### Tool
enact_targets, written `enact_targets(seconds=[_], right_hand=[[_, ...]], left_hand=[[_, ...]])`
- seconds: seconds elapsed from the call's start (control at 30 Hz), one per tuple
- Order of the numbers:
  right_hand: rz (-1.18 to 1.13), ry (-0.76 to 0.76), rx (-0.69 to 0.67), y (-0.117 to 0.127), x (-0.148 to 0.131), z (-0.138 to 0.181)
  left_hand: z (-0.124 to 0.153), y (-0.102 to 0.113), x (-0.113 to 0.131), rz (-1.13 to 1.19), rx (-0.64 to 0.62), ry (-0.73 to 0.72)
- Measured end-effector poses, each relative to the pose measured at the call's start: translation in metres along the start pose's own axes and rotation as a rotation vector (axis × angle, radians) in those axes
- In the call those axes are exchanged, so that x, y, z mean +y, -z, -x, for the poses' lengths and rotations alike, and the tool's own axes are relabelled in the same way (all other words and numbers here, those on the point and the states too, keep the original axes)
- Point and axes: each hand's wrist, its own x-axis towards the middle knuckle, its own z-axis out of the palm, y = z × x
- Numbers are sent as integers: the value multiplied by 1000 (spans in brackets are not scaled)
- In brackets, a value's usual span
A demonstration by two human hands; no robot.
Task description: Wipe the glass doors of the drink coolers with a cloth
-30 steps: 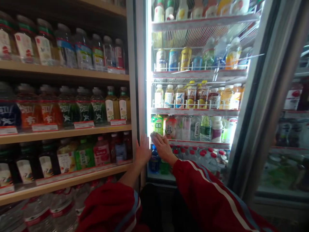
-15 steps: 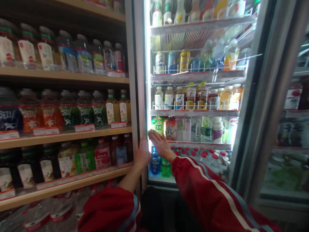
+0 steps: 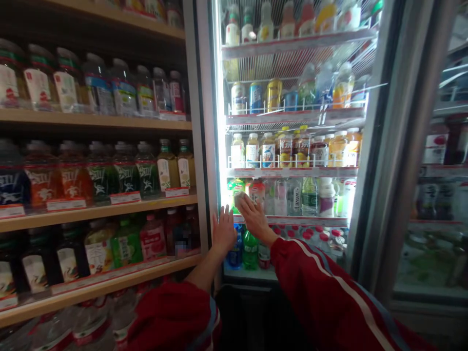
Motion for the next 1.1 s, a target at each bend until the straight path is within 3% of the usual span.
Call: enact_targets(seconds=[0.17, 0.4, 0.63, 0.87, 1.1], right_hand=[[48, -155, 88, 12, 24, -4], [86, -84, 16, 10, 28, 34], [94, -269, 76, 18, 55, 39], [92, -216, 25, 15, 54, 72], [161, -371, 143, 25, 88, 69]], left_hand=[[-2, 1, 11, -4, 4, -32], [-6, -2, 28, -14, 21, -80], [-12, -3, 47, -3, 32, -131], [-16, -3, 63, 44, 29, -181], [-20, -3, 79, 65, 20, -205]])
